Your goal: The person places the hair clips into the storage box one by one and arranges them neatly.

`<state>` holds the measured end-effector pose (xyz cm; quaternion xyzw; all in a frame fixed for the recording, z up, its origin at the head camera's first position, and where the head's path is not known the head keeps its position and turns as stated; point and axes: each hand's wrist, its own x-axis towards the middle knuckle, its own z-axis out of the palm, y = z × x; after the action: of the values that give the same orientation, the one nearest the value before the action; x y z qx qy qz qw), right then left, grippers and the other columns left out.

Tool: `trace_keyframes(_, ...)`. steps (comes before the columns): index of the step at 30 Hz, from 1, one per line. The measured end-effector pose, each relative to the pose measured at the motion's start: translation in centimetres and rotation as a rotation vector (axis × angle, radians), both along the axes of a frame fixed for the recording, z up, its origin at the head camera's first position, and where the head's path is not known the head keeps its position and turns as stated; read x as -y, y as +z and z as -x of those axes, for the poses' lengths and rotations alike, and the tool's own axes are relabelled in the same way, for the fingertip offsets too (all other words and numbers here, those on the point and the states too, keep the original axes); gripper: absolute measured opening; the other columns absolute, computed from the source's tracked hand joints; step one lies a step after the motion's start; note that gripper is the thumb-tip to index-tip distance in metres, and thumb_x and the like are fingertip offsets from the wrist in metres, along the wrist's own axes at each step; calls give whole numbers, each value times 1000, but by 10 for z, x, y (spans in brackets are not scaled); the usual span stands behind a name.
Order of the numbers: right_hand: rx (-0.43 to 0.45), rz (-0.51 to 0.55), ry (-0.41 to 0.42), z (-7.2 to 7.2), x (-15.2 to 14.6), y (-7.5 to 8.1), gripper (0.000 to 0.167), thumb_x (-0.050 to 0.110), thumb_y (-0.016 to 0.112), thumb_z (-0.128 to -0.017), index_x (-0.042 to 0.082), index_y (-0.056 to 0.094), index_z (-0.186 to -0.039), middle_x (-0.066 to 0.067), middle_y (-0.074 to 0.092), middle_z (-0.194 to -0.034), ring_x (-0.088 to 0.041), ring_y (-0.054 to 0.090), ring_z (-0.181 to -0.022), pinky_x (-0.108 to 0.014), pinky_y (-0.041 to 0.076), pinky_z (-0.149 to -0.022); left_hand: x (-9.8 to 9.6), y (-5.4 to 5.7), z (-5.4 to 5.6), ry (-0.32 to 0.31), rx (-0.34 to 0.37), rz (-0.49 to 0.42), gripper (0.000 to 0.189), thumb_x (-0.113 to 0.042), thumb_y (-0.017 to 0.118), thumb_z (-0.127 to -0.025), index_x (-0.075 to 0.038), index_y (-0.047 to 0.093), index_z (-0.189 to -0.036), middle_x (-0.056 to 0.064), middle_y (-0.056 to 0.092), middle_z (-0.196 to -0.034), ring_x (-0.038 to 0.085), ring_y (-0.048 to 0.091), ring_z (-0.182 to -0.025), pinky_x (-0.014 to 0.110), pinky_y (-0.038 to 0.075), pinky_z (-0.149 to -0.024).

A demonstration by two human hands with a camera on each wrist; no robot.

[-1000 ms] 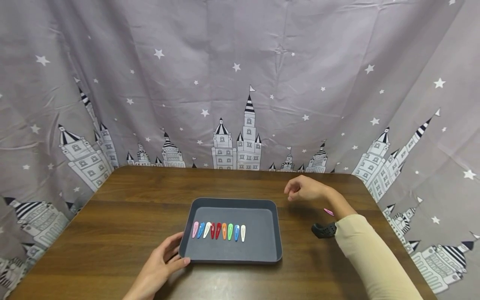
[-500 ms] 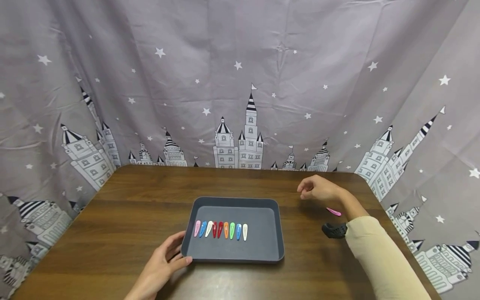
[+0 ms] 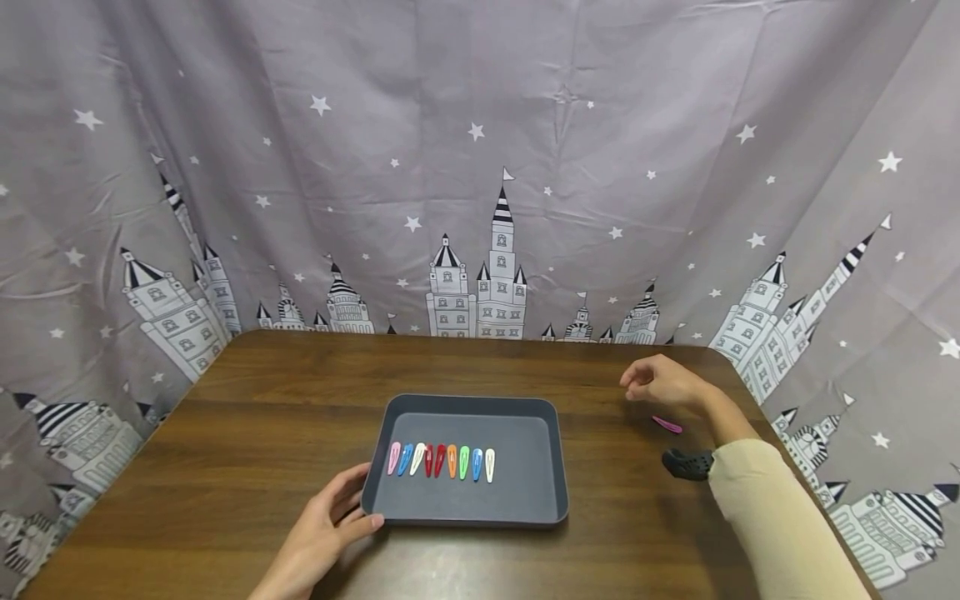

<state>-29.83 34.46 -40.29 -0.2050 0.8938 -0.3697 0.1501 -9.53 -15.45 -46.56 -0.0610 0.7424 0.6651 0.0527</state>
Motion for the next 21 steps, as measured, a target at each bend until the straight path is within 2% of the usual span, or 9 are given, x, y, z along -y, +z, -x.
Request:
trace_keyframes(6, 33, 17, -37, -2, -12, -5, 25, 2, 71, -94, -12, 64, -113, -10, 70, -97, -19, 63, -90, -28, 55, -76, 0, -1, 1, -1, -2, -7, 74, 7, 78, -85, 3, 44, -151, 34, 47, -147, 49, 47, -135, 48, 50, -105)
trace_keyframes(12, 4, -13, -40, -6, -24, -10, 22, 1, 71, -93, -11, 66, -111, -8, 71, -93, -16, 63, -85, -27, 55, -74, 0, -2, 1, -5, -8, -13, 74, 7, 78, -86, 4, 43, -151, 35, 47, -147, 49, 47, -135, 47, 51, -105)
trace_keyframes(21, 6, -13, -46, -13, -40, -15, 19, -1, 68, -94, -13, 65, -109, -10, 71, -95, -18, 63, -85, -27, 53, -67, 1, -5, 0, -2, -60, 8, 74, 9, 78, -84, 6, 44, -149, 34, 50, -144, 47, 48, -135, 48, 46, -109)
